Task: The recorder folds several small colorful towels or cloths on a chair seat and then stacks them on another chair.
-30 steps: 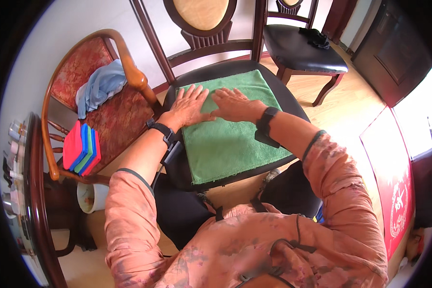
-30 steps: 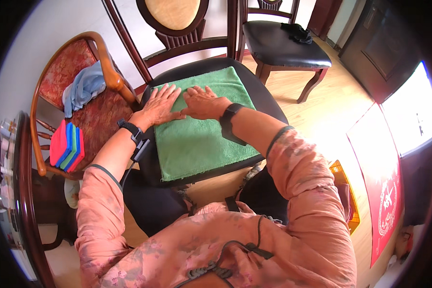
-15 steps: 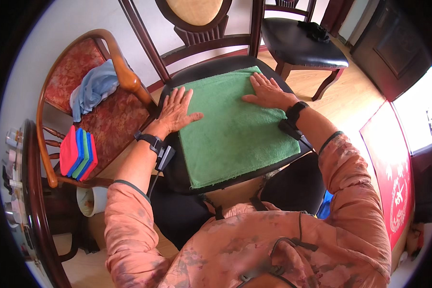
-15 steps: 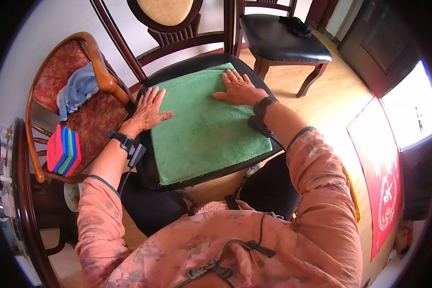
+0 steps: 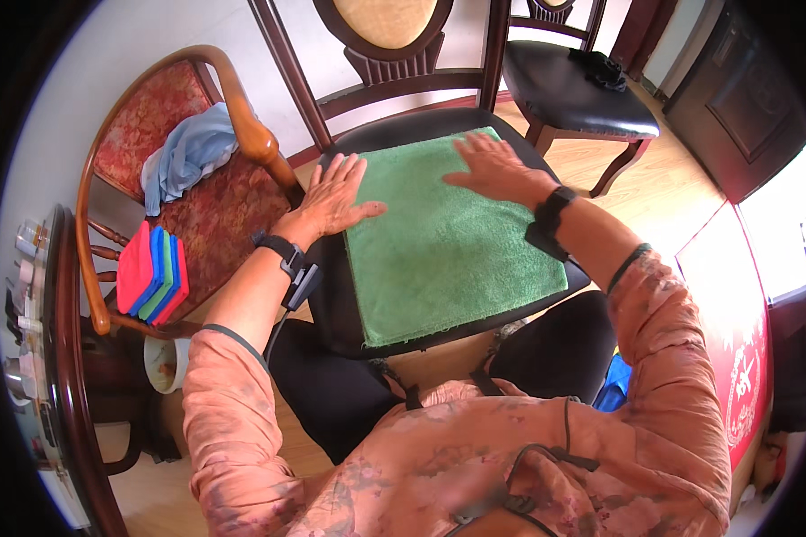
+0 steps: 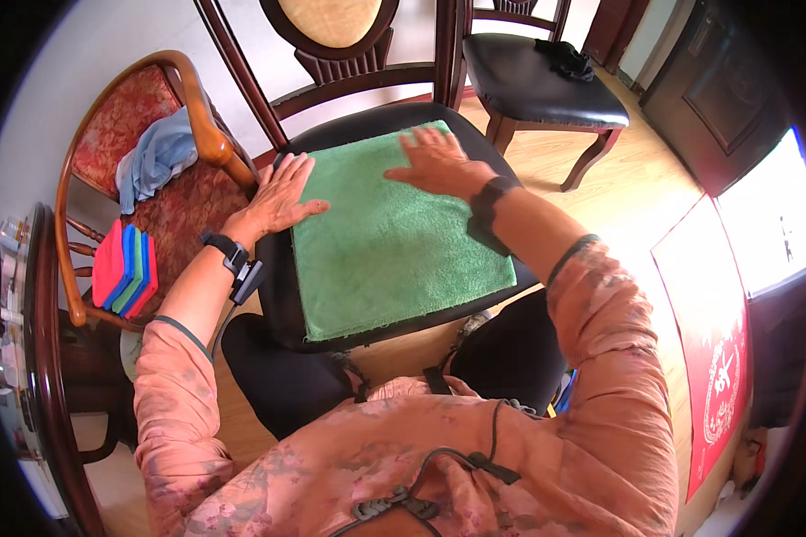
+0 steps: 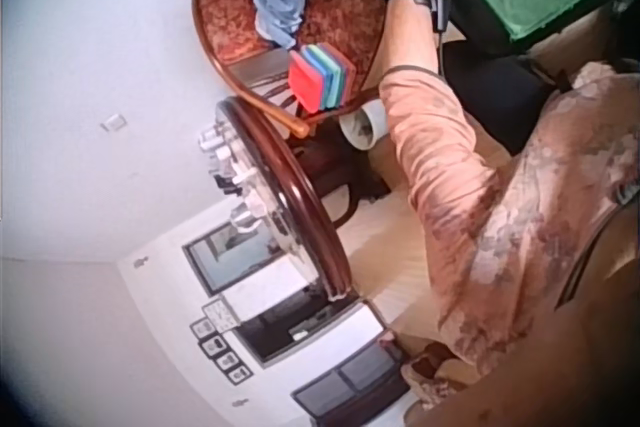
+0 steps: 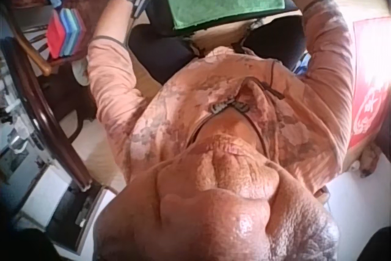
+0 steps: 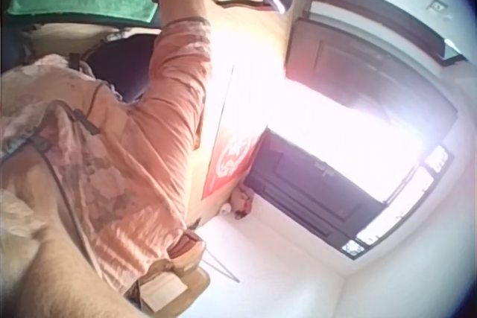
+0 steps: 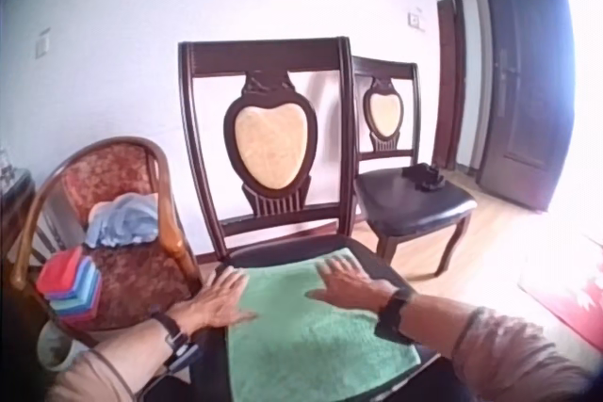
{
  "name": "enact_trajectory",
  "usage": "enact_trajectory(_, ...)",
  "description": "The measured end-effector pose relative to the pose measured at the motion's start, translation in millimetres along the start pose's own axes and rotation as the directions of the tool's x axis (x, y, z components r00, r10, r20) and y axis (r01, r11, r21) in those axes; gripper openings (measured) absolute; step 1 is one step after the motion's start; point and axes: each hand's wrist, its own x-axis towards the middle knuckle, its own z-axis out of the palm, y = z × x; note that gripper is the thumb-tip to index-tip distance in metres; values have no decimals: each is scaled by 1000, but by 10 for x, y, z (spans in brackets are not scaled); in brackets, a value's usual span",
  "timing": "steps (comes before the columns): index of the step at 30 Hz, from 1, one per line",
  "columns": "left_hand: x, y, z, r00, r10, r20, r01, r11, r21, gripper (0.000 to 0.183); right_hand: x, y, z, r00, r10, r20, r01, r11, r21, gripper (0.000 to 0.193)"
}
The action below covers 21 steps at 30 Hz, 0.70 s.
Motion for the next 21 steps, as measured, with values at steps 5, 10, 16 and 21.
enact_trajectory(5,213,260,-127,995,81,61,-80,997,-8,111,309,-545,173,980,-198,21,196,978,71,79)
enact_trajectory(10,208,264,46,989,53,137,-49,998,-35,114,355,-492,226,958,-257,123,246,964,101,82)
enact_trajectory(16,167,196,79,993,21,119,-16,999,-42,109,338,187,177,991,-23,131,24,1000,-6,93)
enact_trajectory(21,70,109,118,993,-47,105,51,998,-39,106,193,517,150,980,122,158,-128,992,23,96)
